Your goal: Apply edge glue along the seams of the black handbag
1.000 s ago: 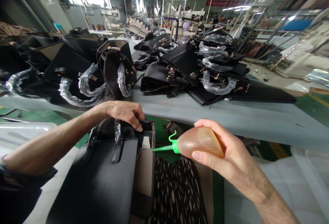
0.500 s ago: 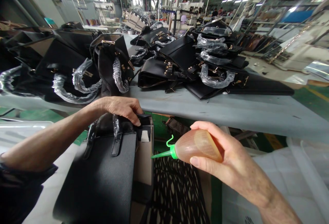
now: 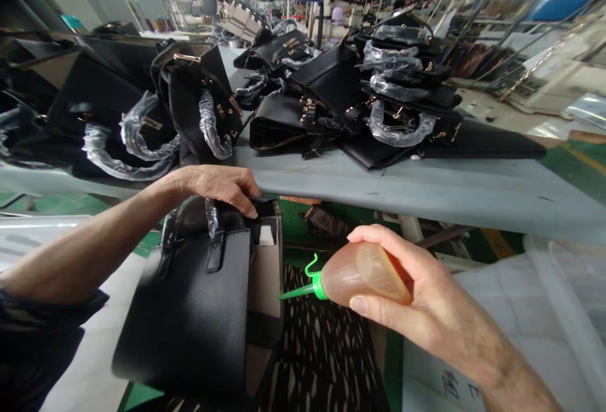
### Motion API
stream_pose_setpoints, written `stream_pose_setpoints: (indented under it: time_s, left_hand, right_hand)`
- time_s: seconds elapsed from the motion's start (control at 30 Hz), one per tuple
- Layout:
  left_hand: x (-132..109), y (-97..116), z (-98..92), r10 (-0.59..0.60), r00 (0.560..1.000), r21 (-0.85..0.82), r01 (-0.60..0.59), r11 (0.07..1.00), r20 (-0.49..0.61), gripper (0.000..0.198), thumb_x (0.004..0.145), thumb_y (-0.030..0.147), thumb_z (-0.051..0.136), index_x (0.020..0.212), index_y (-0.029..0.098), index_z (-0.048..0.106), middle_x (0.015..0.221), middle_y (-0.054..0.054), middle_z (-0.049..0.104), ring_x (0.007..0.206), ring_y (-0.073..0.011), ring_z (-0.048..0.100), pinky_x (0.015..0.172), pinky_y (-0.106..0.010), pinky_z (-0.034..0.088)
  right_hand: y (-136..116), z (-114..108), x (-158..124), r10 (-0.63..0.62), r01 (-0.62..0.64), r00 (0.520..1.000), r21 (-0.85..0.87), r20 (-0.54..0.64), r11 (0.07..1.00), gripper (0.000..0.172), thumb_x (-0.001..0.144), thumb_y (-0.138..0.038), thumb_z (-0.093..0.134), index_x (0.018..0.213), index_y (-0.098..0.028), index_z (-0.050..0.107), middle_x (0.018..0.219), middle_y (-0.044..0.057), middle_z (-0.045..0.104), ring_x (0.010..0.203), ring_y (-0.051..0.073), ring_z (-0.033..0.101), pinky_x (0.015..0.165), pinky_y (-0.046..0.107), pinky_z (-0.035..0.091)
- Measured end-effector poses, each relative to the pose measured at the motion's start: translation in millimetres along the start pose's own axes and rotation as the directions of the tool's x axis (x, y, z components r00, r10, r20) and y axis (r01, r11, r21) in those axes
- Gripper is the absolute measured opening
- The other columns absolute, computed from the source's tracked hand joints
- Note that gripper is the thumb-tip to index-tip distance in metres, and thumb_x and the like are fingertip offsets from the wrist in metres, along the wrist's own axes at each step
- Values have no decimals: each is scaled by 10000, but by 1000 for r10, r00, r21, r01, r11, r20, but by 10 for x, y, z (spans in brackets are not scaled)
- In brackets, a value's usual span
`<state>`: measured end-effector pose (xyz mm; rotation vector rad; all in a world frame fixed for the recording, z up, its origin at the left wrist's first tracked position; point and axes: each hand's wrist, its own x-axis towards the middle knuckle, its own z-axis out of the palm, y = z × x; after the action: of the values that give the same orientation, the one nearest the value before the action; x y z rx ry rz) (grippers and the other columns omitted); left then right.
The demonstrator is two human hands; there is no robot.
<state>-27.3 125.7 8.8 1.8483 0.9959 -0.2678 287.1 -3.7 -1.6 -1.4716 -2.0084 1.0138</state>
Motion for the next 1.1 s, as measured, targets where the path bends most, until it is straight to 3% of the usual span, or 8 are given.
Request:
stream_pose_setpoints:
  time_s: [0.4,0.77,1.1]
  left_hand:
    - [-4,23,19,12,999,75,-9,997,-37,263,721,365,623,696,109,681,577,-6,619,490,-94,497,443,-193,318]
    - [7,1,55,11,996,132,1,991,-89,249,715,352,614,807,131,679,622,12,608,544,-105,523,467,-191,335]
    - [-68,121,131,42,981,219,0,976,-187,203,724,319,548,783,160,660,613,34,577,566,-103,507,492,-192,332]
  right_hand:
    - [-20,28,-61,3,-1,997,-26,82,1000,476,720,-431,697,1150,-296,548,1047,32,640,855,248,637,722,318,543]
    - [77,12,-118,-22,27,996,-55,89,998,465,742,-464,692,1153,-335,516,1028,-13,641,820,199,633,680,250,526]
    - [192,4,-173,136,-145,986,103,92,984,519,710,-428,715,1176,-298,526,1068,34,638,897,268,626,684,310,539]
